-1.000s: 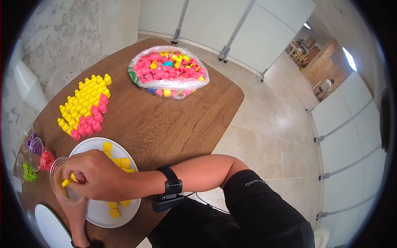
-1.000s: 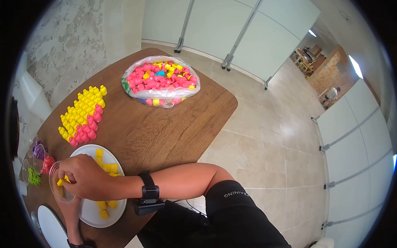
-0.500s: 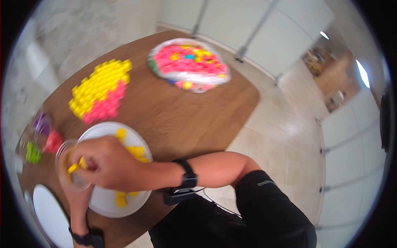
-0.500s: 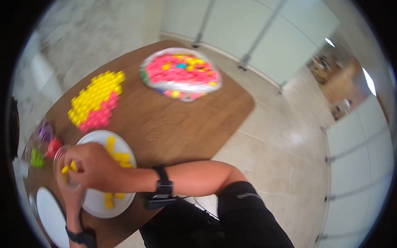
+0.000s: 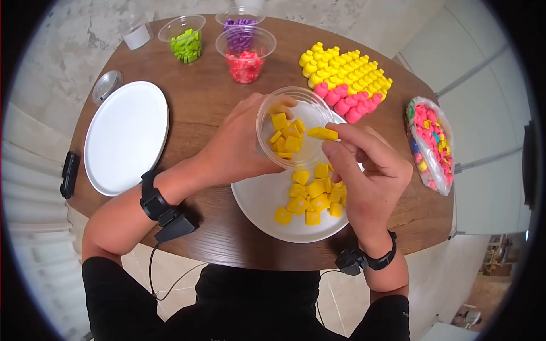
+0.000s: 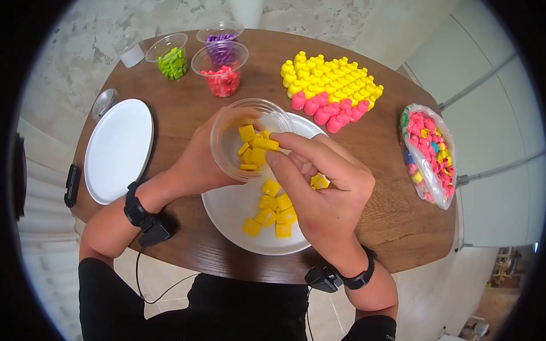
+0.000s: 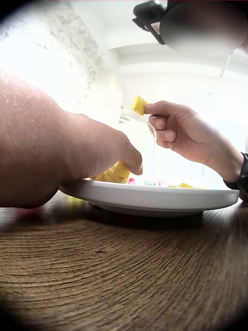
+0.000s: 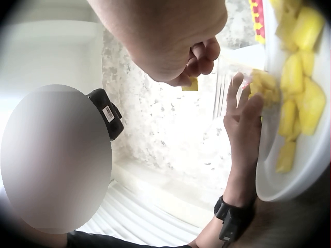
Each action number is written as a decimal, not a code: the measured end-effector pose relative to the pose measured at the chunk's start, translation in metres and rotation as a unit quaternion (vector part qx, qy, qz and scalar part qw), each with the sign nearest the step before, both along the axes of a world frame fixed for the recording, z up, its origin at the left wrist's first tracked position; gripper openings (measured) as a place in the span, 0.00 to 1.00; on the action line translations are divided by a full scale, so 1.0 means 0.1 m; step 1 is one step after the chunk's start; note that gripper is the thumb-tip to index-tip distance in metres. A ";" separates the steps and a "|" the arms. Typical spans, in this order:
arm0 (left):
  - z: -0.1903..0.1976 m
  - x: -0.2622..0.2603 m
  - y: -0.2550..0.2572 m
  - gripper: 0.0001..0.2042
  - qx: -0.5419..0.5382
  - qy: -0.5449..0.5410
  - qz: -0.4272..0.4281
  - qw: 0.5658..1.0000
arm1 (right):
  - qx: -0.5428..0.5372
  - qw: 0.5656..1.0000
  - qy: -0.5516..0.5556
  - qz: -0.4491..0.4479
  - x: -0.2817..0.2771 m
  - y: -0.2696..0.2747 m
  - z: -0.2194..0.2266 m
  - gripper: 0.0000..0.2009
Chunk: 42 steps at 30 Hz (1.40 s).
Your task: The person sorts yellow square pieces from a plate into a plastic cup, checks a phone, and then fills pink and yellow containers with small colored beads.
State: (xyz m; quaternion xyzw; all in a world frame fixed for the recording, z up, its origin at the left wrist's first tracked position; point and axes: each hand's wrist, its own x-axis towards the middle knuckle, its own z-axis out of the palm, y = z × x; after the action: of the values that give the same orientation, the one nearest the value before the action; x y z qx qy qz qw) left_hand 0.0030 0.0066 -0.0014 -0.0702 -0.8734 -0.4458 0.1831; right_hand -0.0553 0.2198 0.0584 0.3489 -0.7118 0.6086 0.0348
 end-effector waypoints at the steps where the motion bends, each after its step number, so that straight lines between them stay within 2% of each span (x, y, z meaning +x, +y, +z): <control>1: 0.00 0.00 0.00 0.43 -0.004 0.004 -0.002 1.000 | 0.003 1.000 -0.002 0.002 0.00 0.00 0.00 0.11; 16: 0.01 0.00 0.00 0.43 -0.004 0.008 -0.003 1.000 | 0.016 0.999 -0.044 0.007 0.00 -0.02 -0.01 0.09; 19: 0.01 0.00 0.00 0.43 0.010 -0.003 -0.004 1.000 | 0.028 0.998 -0.047 -0.010 0.00 0.01 0.02 0.07; 22: -0.01 0.00 0.00 0.42 0.016 0.000 -0.002 1.000 | -0.009 0.997 -0.062 -0.035 -0.05 0.02 0.05 0.06; 25: 0.00 0.00 0.01 0.40 0.020 -0.001 0.006 1.000 | 0.039 0.990 -0.138 -0.017 -0.17 0.05 0.03 0.04; 32: -0.01 -0.02 0.00 0.38 0.003 0.033 0.028 0.999 | 0.106 0.986 -0.124 -0.026 -0.24 0.10 -0.02 0.04; 35: -0.02 -0.03 0.00 0.38 0.010 0.034 0.026 0.999 | 0.283 0.959 -0.026 0.018 -0.23 0.10 -0.10 0.06; 36: -0.02 -0.03 0.00 0.38 0.011 0.034 0.025 0.999 | 0.284 0.958 -0.026 0.017 -0.20 0.08 -0.09 0.06; 38: -0.02 -0.03 0.01 0.38 -0.016 0.052 0.024 0.998 | 0.395 0.917 0.037 0.035 -0.11 0.03 -0.04 0.09; 42: -0.02 -0.02 0.00 0.38 0.000 0.039 0.017 0.999 | 0.440 0.895 0.050 0.052 -0.06 0.00 0.04 0.11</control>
State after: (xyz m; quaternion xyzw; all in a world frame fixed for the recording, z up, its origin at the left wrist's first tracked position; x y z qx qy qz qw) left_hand 0.0013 0.0061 -0.0031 -0.0724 -0.8667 -0.4393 0.2249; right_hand -0.0618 0.2194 0.0620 0.3949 -0.8852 0.2159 -0.1179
